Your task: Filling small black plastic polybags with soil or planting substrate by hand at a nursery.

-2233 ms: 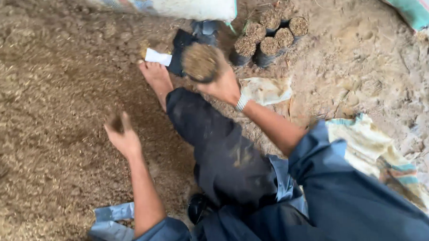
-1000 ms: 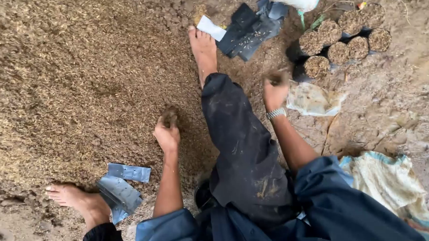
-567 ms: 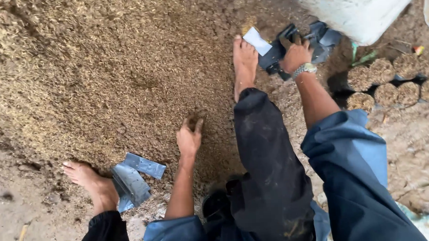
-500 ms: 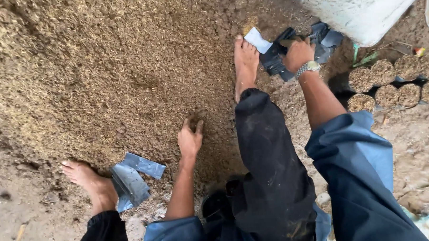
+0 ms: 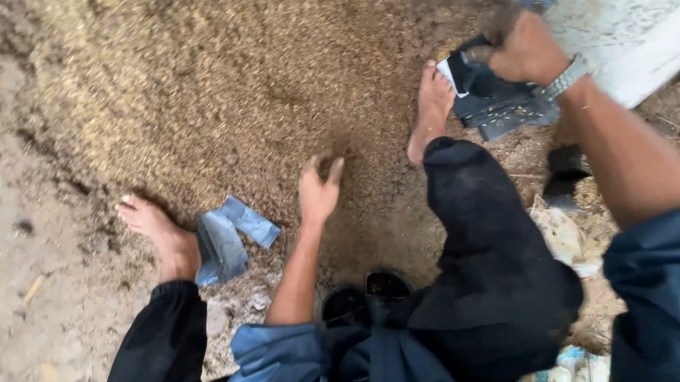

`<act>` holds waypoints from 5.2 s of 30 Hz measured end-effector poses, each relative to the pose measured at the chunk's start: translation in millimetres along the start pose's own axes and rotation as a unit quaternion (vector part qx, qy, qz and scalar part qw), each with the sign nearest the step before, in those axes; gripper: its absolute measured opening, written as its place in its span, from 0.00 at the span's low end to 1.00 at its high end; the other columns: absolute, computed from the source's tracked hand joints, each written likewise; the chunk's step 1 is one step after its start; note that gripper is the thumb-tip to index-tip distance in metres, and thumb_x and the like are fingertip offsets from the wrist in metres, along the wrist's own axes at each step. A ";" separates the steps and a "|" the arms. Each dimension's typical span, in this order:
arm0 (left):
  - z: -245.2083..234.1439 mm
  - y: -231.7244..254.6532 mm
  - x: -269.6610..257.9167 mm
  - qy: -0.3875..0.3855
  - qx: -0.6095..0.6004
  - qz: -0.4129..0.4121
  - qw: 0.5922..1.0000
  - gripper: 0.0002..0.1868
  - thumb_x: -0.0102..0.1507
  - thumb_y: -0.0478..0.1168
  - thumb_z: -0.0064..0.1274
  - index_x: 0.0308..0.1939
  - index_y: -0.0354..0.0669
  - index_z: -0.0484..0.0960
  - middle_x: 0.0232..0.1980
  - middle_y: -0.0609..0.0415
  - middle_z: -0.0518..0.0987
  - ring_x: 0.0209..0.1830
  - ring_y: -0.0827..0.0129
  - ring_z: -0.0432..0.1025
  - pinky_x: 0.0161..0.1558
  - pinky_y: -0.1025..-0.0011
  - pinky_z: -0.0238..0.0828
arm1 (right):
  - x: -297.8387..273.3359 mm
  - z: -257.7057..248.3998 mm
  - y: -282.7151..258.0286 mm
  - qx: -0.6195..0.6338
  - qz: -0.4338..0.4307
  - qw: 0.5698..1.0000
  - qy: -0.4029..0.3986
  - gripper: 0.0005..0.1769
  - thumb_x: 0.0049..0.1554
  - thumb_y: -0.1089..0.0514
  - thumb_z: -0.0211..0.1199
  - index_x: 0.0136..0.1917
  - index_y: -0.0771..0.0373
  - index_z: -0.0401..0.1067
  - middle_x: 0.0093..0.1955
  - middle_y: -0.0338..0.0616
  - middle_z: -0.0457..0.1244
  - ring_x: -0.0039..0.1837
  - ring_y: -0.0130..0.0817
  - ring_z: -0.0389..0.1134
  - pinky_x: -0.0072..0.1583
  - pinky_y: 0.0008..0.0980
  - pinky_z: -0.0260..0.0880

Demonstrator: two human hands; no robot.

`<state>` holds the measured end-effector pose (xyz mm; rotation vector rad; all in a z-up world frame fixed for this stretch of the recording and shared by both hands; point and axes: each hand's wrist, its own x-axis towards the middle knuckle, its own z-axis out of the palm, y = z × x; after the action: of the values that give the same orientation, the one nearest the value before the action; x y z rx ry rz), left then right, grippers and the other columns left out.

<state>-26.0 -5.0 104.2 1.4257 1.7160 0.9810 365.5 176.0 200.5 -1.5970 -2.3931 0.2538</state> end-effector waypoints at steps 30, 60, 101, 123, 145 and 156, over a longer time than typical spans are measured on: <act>-63.1 -64.4 -28.0 0.094 -0.025 0.150 0.984 0.16 0.65 0.47 0.61 0.53 0.45 0.84 0.47 0.46 0.82 0.53 0.48 0.74 0.63 0.53 0.66 | -74.9 182.1 -345.2 0.725 0.253 0.638 -0.050 0.07 0.63 0.62 0.64 0.52 0.69 0.75 0.50 0.44 0.63 0.56 0.35 0.66 0.59 0.40 0.71; -53.9 -25.6 -33.4 0.160 -0.268 -0.257 0.915 0.31 0.72 0.58 0.50 0.15 0.53 0.70 0.17 0.61 0.67 0.20 0.73 0.60 0.28 0.69 0.53 | -96.9 176.1 -373.4 0.315 0.062 0.922 0.217 0.18 0.68 0.63 0.61 0.35 0.68 0.70 0.31 0.61 0.60 0.40 0.59 0.67 0.43 0.44 0.66; -49.2 -1.6 -24.0 0.225 -0.328 -0.277 0.875 0.30 0.69 0.61 0.53 0.18 0.47 0.76 0.18 0.57 0.73 0.20 0.72 0.65 0.28 0.71 0.58 | -61.7 213.2 -354.3 0.413 -0.092 0.886 0.190 0.23 0.63 0.65 0.59 0.26 0.67 0.69 0.23 0.54 0.61 0.27 0.53 0.64 0.33 0.40 0.64; -87.9 -35.8 -27.2 0.038 -0.045 -0.071 0.996 0.22 0.44 0.49 0.79 0.22 0.44 0.80 0.18 0.49 0.74 0.20 0.61 0.70 0.25 0.68 0.63 | -59.1 160.2 -329.7 0.533 0.088 0.842 0.010 0.13 0.67 0.49 0.62 0.46 0.60 0.72 0.35 0.43 0.65 0.36 0.34 0.65 0.39 0.33 0.65; -88.0 -48.2 -41.3 0.032 -0.105 -0.056 0.992 0.12 0.63 0.36 0.60 0.48 0.39 0.76 0.39 0.40 0.79 0.39 0.51 0.75 0.42 0.53 0.72 | -67.6 159.8 -336.5 0.372 0.072 0.925 -0.024 0.12 0.50 0.62 0.76 0.40 0.60 0.71 0.31 0.44 0.65 0.32 0.38 0.68 0.34 0.35 0.64; -62.9 -48.2 -56.7 0.235 0.091 -0.029 0.967 0.07 0.61 0.35 0.56 0.40 0.53 0.77 0.28 0.56 0.80 0.28 0.60 0.77 0.30 0.62 0.72 | -68.1 175.1 -340.0 0.251 0.110 0.945 0.180 0.19 0.44 0.71 0.72 0.42 0.56 0.66 0.41 0.42 0.65 0.41 0.47 0.73 0.43 0.46 0.73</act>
<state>-94.2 -73.9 94.2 1.3135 2.2270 1.2256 38.3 -18.0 121.8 -1.5022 -1.7037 0.5164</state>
